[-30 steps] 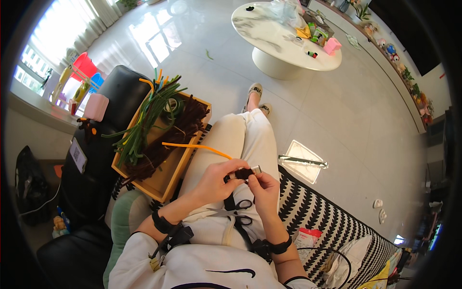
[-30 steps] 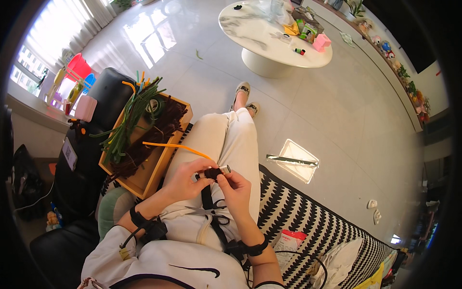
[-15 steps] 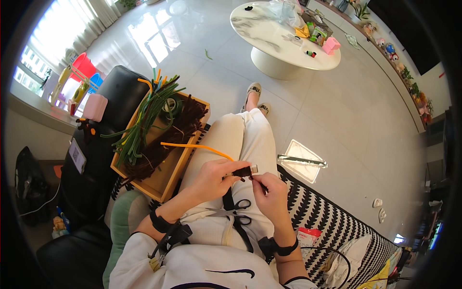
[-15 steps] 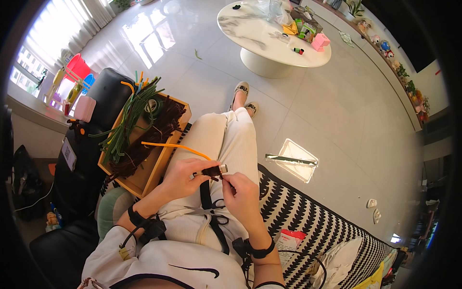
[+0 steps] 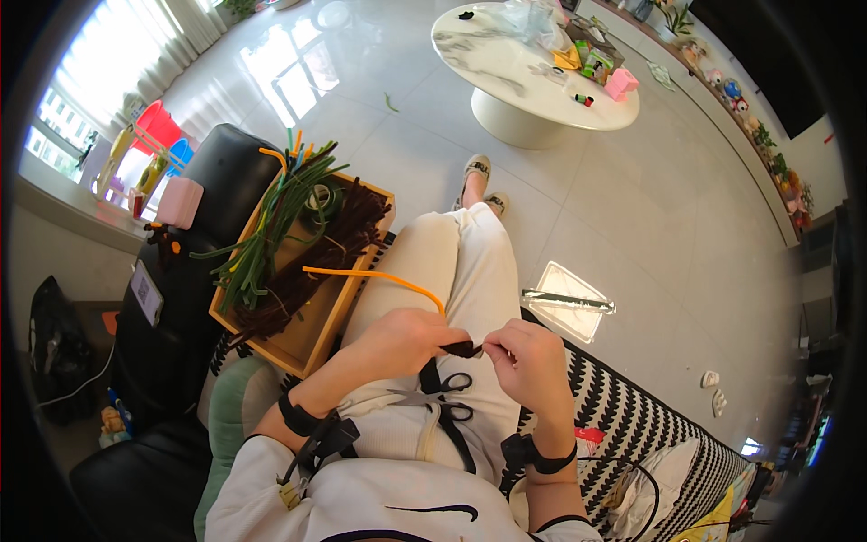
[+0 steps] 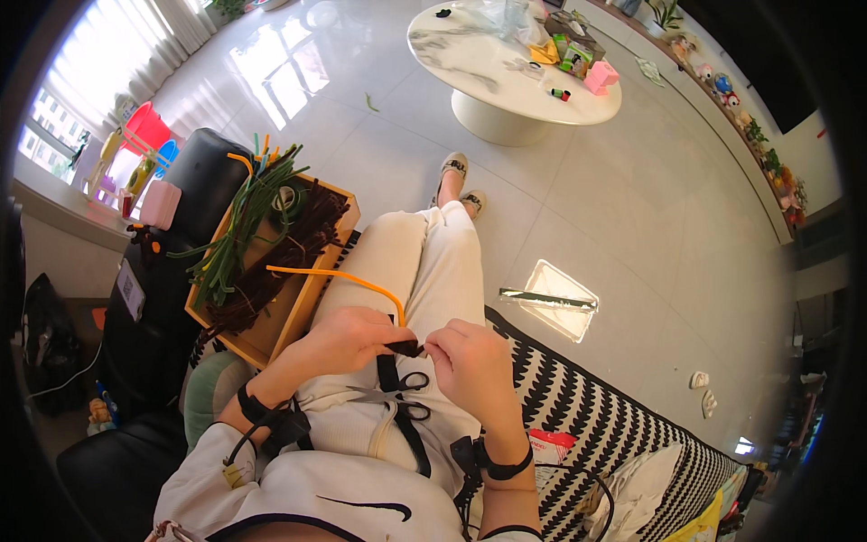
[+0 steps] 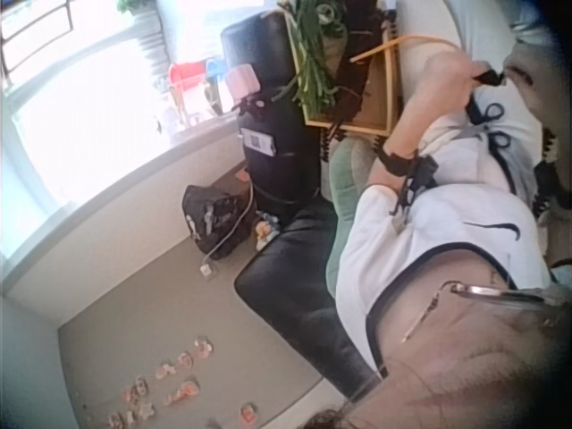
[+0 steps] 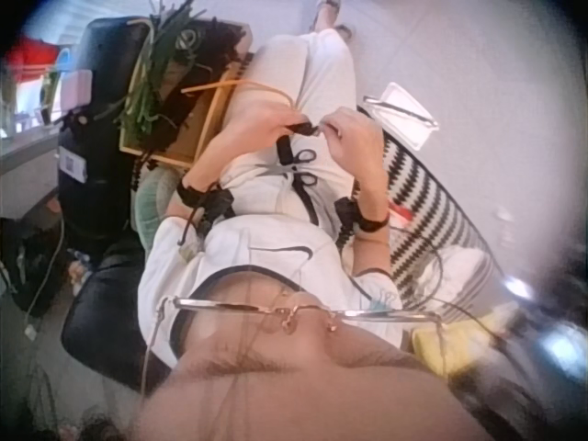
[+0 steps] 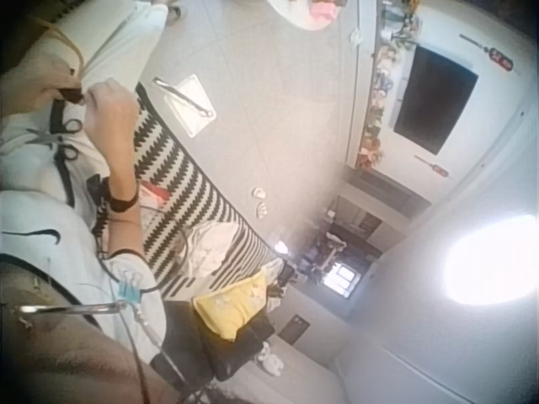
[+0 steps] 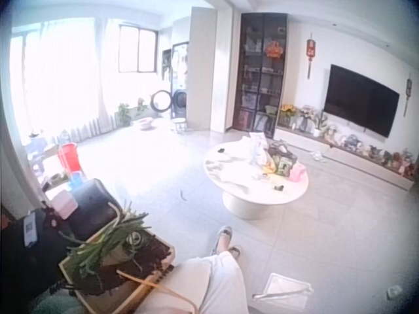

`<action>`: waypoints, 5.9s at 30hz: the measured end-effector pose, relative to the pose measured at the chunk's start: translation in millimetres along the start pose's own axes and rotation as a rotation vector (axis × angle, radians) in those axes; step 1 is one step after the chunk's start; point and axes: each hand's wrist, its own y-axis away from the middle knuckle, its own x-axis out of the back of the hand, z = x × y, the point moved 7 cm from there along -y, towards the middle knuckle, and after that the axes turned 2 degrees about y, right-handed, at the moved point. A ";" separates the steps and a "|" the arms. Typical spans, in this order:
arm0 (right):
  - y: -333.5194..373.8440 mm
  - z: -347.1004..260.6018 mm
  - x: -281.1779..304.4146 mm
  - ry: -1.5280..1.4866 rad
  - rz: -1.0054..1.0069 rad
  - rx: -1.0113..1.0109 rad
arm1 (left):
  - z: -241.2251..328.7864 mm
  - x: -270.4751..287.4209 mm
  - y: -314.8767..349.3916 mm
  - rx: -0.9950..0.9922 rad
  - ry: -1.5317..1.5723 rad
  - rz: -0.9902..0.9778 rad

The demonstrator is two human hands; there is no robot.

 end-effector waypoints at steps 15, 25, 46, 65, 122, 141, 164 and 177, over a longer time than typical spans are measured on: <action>10.1 43.2 -47.6 -0.933 -0.081 -0.427 | -23.6 7.3 9.1 0.222 0.531 0.251; 18.0 45.4 -47.7 -0.790 -0.029 -0.538 | -0.9 15.1 2.3 0.072 0.193 0.314; 18.0 46.7 -73.1 -0.914 0.128 -0.451 | -10.0 8.5 6.9 0.182 0.242 0.494; 11.3 35.4 -53.0 -0.466 0.029 -0.317 | -31.4 -27.5 11.9 0.464 1.064 0.109; 12.1 37.3 -50.4 -0.876 -0.202 -0.539 | 10.2 26.4 12.7 -0.178 0.059 0.452; -0.7 -2.1 -27.4 -0.315 0.031 -0.071 | -52.9 -57.9 27.8 0.735 1.460 0.042; 17.4 53.6 -50.4 -0.872 -0.033 -0.411 | -43.7 -19.8 23.8 0.524 1.143 0.186; 9.8 24.6 -57.2 -0.695 -0.132 -0.280 | -33.7 -16.2 21.8 0.523 0.979 0.134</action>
